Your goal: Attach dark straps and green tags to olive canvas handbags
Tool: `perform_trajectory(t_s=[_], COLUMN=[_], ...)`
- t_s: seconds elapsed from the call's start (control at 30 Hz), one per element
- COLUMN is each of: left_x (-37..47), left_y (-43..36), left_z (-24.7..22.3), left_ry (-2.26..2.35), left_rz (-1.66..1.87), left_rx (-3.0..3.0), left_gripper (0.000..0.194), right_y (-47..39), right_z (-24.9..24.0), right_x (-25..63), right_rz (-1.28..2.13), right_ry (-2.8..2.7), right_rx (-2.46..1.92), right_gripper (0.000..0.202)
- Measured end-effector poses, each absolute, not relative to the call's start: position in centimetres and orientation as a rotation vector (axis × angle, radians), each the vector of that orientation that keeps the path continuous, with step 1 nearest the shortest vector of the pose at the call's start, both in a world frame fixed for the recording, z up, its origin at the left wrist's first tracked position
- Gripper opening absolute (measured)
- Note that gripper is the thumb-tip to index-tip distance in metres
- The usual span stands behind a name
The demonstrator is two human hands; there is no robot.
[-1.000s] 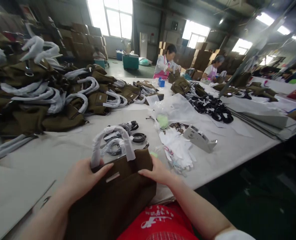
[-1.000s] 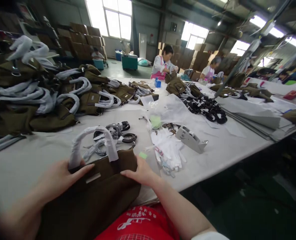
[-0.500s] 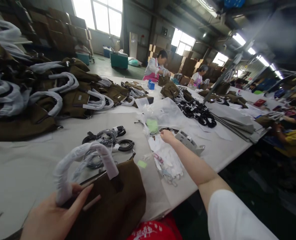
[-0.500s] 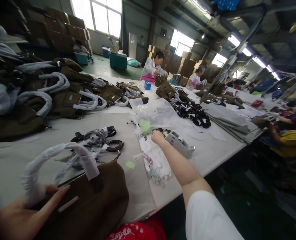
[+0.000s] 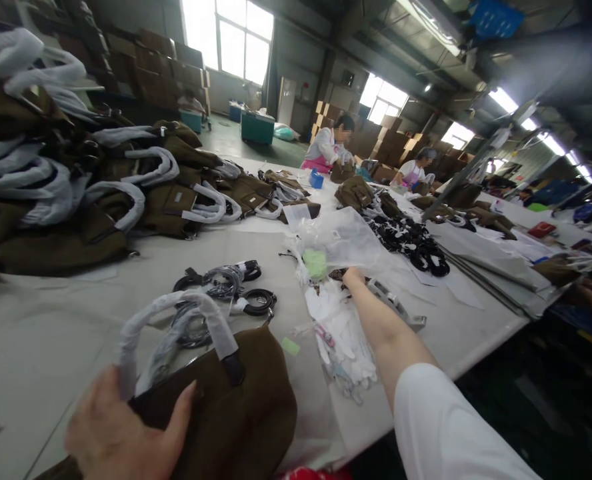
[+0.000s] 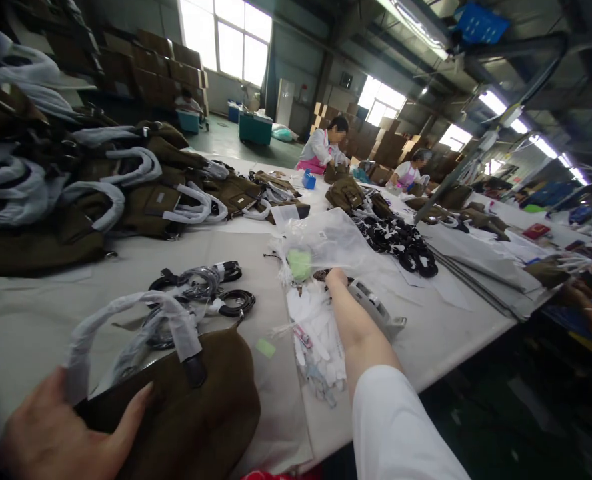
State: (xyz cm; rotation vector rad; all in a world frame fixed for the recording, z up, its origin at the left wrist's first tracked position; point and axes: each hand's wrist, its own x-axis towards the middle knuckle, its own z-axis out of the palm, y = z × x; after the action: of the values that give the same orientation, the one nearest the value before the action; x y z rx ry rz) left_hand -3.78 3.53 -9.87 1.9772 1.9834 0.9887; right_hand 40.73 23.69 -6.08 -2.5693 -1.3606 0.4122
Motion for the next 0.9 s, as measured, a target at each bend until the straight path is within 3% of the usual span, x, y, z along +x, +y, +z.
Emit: perform_trajectory(t_s=[0.1, 0.2, 0.3, 0.47, 0.63, 0.8, 0.83, 0.9], left_x=[-1.6, -0.3, 0.7, 1.6, 1.7, 2.9, 3.2, 3.7], left_y=[2.8, 2.2, 1.8, 1.7, 1.5, 2.4, 2.7, 3.0], left_z=[-8.0, -7.7, -7.8, -7.0, -4.4, -1.2, -0.7, -0.3], left_ry=[1.862, 1.068, 0.728, 0.772, 0.892, 1.092, 1.059, 0.903], left_rz=[1.086, 0.652, 0.368, 0.329, 0.488, 0.791, 0.776, 0.619], left_rx=[2.375, 2.794, 2.729, 2.497, 2.286, 2.187, 2.152, 1.989], left_gripper=[0.096, 0.072, 0.052, 0.042, 0.039, 0.084, 0.083, 0.053], right_y=[23.4, 22.0, 19.9, 15.0, 8.1, 1.7, 0.9, 0.2], right_z=[-6.4, -5.7, -4.1, -0.6, 3.0, 5.4, 5.7, 5.7], right_x=[41.7, 42.3, 42.1, 39.4, 33.9, 27.4, 26.3, 24.8], right_rz=[0.423, 0.371, 0.301, 0.328, 0.592, 0.980, 1.041, 1.120], right_ry=[-1.295, -1.258, -1.223, -1.177, -1.202, -1.252, -1.256, -1.238], right_rx=[-2.513, -2.384, -2.188, -1.830, -1.330, -1.061, -1.019, -0.944], right_gripper=[0.029, 0.024, 0.022, 0.037, 0.025, 0.019, 0.020, 0.021])
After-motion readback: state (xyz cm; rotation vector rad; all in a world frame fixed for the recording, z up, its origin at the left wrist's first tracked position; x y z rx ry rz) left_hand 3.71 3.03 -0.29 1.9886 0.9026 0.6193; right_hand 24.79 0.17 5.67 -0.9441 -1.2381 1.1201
